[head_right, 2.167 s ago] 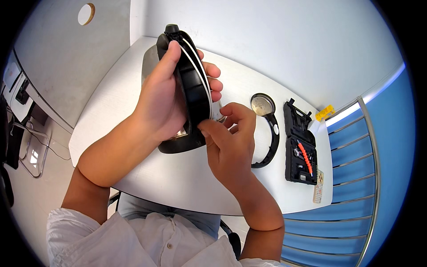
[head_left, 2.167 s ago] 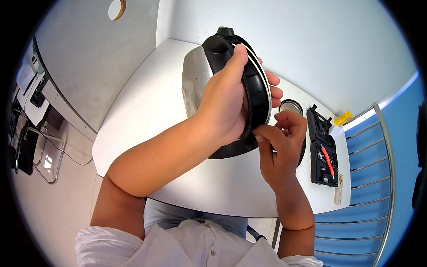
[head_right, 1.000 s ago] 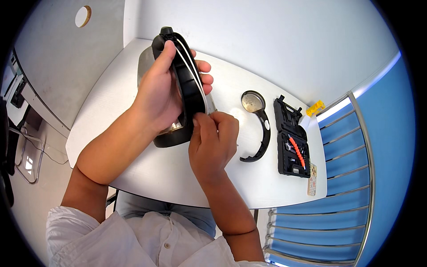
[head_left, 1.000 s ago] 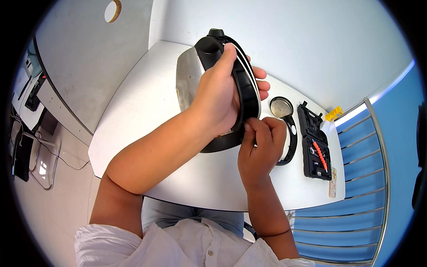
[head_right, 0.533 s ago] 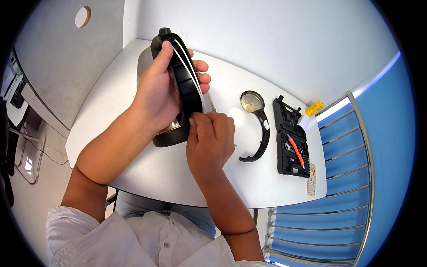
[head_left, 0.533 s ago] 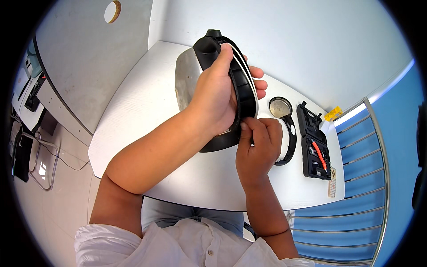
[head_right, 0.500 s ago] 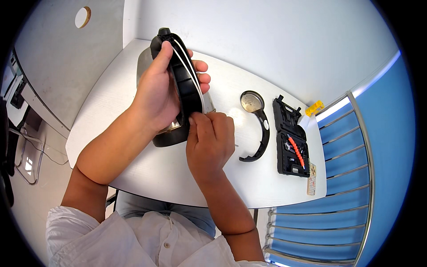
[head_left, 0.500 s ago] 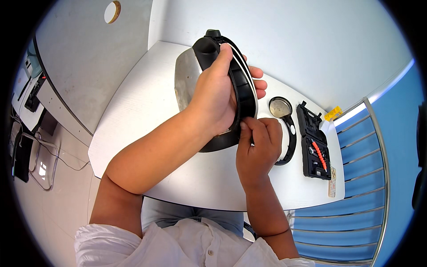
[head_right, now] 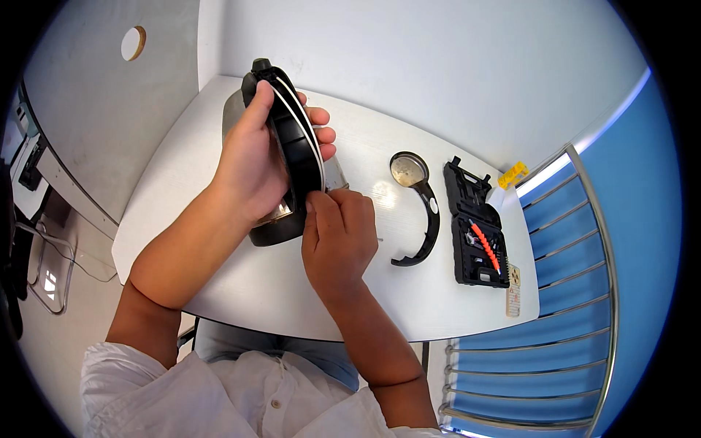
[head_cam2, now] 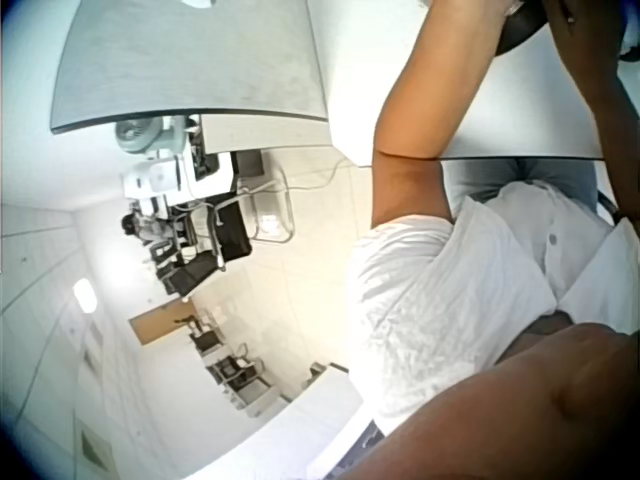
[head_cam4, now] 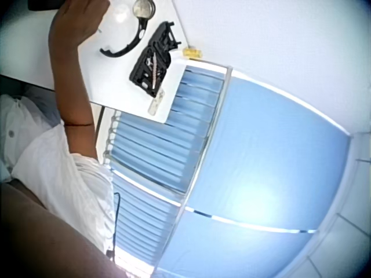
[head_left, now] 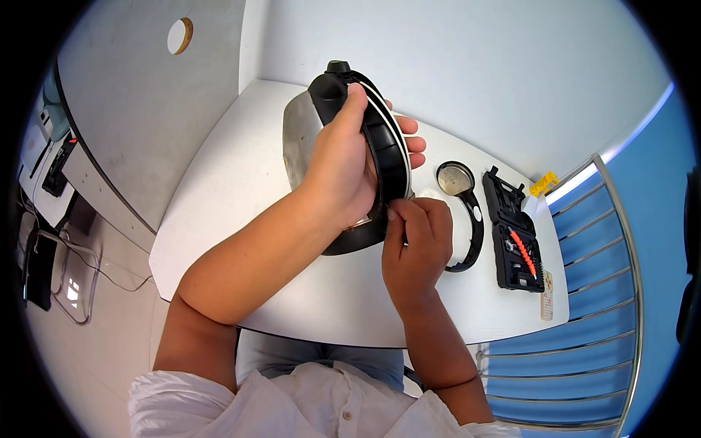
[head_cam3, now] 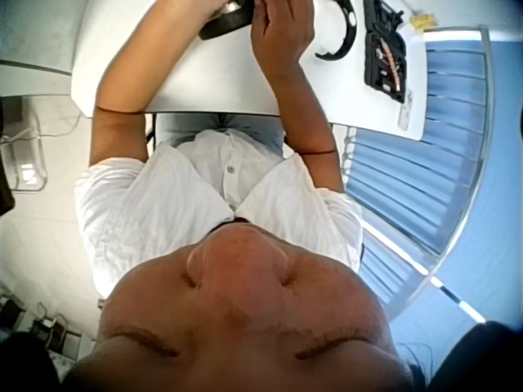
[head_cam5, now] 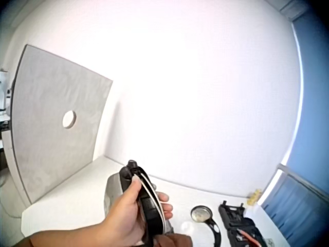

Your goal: The person disassembles a stainless steel electric kettle using a screwdriver. They remove screws from the handle and base, then separate the kettle body from the base and remove the lid.

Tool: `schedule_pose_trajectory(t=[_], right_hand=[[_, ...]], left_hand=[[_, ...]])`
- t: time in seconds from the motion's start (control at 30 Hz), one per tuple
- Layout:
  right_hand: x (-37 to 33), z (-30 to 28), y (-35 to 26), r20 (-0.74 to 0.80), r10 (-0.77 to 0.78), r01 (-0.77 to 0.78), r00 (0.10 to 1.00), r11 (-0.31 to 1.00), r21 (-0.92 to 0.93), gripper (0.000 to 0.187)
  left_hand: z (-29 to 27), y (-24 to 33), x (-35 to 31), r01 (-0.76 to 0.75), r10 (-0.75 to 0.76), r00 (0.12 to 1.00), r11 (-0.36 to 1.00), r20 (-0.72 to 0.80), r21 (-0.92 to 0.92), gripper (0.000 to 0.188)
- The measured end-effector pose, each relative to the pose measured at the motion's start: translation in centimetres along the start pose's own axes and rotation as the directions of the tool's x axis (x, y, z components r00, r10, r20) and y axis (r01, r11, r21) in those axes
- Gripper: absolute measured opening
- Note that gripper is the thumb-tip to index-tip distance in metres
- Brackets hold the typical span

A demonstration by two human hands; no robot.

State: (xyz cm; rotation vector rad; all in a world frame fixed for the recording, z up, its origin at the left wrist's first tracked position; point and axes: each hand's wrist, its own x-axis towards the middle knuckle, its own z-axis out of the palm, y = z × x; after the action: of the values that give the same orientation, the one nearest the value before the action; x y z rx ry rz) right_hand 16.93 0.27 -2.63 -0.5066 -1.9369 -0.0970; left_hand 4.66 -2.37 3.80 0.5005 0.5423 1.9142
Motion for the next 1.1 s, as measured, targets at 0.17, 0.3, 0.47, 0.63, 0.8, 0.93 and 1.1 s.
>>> schedule_pose_trajectory(t=[0.17,0.3,0.47,0.63,0.8,0.93,1.1], right_hand=[[-0.2,-0.3,0.4,0.018,-0.099,0.099,0.995,0.995,0.004,0.025],[-0.9,-0.9,0.7,0.079,-0.138,0.139,0.987,0.990,-0.004,0.037],[-1.5,-1.8,0.6,0.163,-0.173,0.187,0.971,0.980,-0.073,0.041],[-0.8,-2.1,0.6,0.204,-0.230,0.256,0.952,0.960,-0.112,0.039],[-0.3,-2.4,0.3,0.220,-0.272,0.305,0.937,0.943,-0.133,0.036],[-1.1,-2.1,0.7,0.186,-0.280,0.300,0.942,0.950,-0.085,0.034],[-0.9,-1.8,0.8,0.161,-0.331,0.350,0.930,0.930,-0.110,0.033]], left_hand=[[-0.4,0.0,0.2,-0.020,0.020,1.000,0.999,0.006,-0.027,0.039],[-0.3,0.0,0.0,-0.016,0.016,1.000,1.000,-0.001,-0.008,0.040],[-0.6,-0.3,0.4,-0.022,0.023,0.999,0.999,0.026,-0.045,0.040],[-0.7,-0.5,0.2,-0.028,0.030,0.999,0.999,0.038,-0.043,0.041],[-0.6,-0.6,0.0,-0.023,0.026,0.998,0.998,0.054,-0.050,0.042],[-0.8,-0.5,0.1,-0.029,0.032,0.998,0.998,0.050,-0.053,0.041],[-0.8,-0.6,0.0,-0.035,0.038,0.997,0.999,0.073,-0.041,0.042]])
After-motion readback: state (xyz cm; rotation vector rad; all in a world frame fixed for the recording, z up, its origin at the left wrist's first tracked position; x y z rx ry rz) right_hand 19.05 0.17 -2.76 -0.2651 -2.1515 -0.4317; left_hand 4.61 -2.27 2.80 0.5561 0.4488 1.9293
